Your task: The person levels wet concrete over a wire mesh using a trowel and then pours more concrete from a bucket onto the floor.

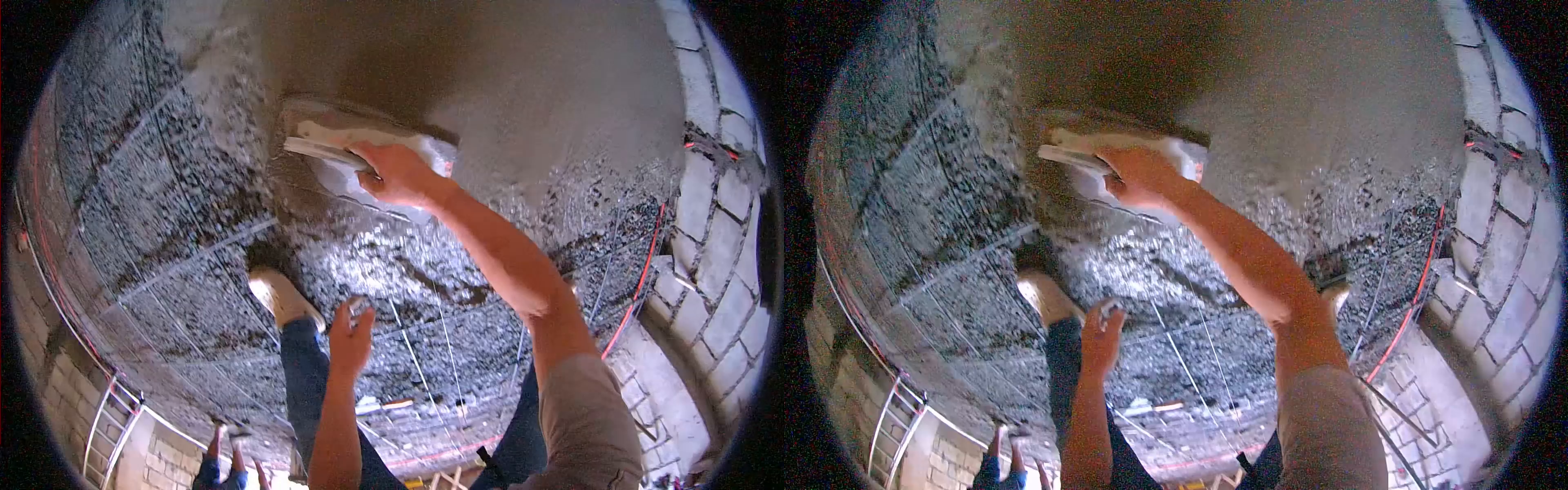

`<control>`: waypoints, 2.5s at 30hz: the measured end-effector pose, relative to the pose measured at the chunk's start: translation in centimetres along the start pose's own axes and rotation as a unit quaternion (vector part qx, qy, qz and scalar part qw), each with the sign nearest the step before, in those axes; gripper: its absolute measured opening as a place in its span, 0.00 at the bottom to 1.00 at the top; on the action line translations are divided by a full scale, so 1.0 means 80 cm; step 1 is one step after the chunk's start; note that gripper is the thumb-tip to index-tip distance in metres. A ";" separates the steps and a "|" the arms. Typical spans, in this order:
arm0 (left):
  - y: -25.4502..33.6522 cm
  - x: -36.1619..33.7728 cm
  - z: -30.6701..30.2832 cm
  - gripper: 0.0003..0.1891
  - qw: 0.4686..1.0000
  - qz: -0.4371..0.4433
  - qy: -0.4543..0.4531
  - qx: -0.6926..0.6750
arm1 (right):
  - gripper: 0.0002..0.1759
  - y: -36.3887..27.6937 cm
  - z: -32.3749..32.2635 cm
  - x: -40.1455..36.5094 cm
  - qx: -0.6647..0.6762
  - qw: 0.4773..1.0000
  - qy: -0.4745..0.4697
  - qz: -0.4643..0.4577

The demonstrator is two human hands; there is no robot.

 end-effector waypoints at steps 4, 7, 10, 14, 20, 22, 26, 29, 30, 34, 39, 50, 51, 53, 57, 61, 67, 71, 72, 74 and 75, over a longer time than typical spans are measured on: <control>0.024 0.001 -0.002 0.25 0.998 -0.016 0.008 0.063 | 0.27 0.026 -0.039 0.047 0.013 0.996 0.084 0.038; 0.036 0.013 -0.002 0.25 0.995 -0.003 -0.001 0.096 | 0.26 0.057 -0.068 0.074 0.048 0.982 0.133 0.123; 0.048 0.012 0.002 0.23 0.999 0.013 -0.003 0.038 | 0.22 0.091 -0.095 0.093 0.052 0.957 0.235 0.161; 0.040 0.015 -0.006 0.22 0.999 0.047 -0.002 0.026 | 0.23 0.141 -0.139 0.074 0.020 0.893 0.388 0.228; 0.057 0.017 -0.004 0.22 0.999 0.033 0.001 0.040 | 0.21 0.238 -0.148 -0.024 -0.032 0.814 0.436 0.384; 0.063 0.019 -0.003 0.22 1.000 0.012 0.002 0.017 | 0.21 0.283 -0.146 -0.063 0.024 0.776 0.439 0.453; 0.089 0.020 -0.002 0.25 0.999 0.011 -0.007 0.039 | 0.25 0.356 -0.120 -0.091 0.254 0.705 0.508 0.426; 0.108 0.025 -0.002 0.25 0.999 0.031 -0.013 0.017 | 0.25 0.285 -0.166 -0.044 0.258 0.713 0.508 0.409; 0.107 0.027 -0.004 0.25 1.000 0.010 -0.012 0.013 | 0.24 0.282 -0.168 -0.015 0.277 0.722 0.505 0.383; 0.128 0.029 -0.004 0.24 0.995 0.071 -0.023 0.058 | 0.21 0.224 -0.194 0.116 0.177 0.816 0.451 0.315; 0.149 0.031 -0.019 0.23 0.999 0.027 -0.019 0.011 | 0.22 0.171 -0.178 0.262 0.011 0.887 0.417 0.196; 0.137 0.036 -0.029 0.21 0.995 -0.005 0.025 -0.098 | 0.29 0.025 -0.101 0.233 0.107 0.990 0.081 -0.031; 0.134 0.038 -0.030 0.22 0.999 0.038 0.023 -0.022 | 0.29 0.025 -0.095 0.213 0.109 0.991 0.070 -0.023; 0.136 0.036 -0.023 0.22 0.998 0.050 0.016 0.022 | 0.31 0.008 -0.083 0.173 0.024 0.998 0.014 -0.058; 0.112 0.033 -0.013 0.22 0.999 0.016 0.009 0.027 | 0.31 -0.001 -0.036 0.074 0.029 0.990 -0.135 -0.038; 0.086 0.035 -0.026 0.20 0.999 0.027 0.027 -0.023 | 0.30 -0.002 0.041 -0.034 0.014 0.976 -0.200 -0.079; 0.087 0.031 -0.063 0.17 0.990 0.010 0.135 -0.041 | 0.30 -0.025 0.116 -0.179 0.017 0.950 -0.280 -0.141; 0.079 0.028 -0.062 0.15 0.984 0.028 0.168 -0.053 | 0.31 -0.036 0.124 -0.248 0.004 0.919 -0.351 -0.179; 0.063 0.029 -0.059 0.15 0.986 0.014 0.153 -0.066 | 0.31 -0.036 0.120 -0.266 0.006 0.914 -0.363 -0.181; 0.010 0.032 -0.062 0.15 0.993 0.003 0.109 -0.047 | 0.28 -0.034 0.101 -0.295 -0.012 0.912 -0.372 -0.174; -0.015 0.030 -0.054 0.15 0.992 0.001 0.117 -0.048 | 0.28 -0.031 0.084 -0.310 -0.009 0.909 -0.375 -0.181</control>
Point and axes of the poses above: each hand's wrist, its own x-axis towards the middle knuckle, its own z-axis out of the palm, y = z × x, the point moved 8 cm from there along x, towards the middle knuckle, and after that the axes turned 13 degrees about -x, right-handed, at the moved point
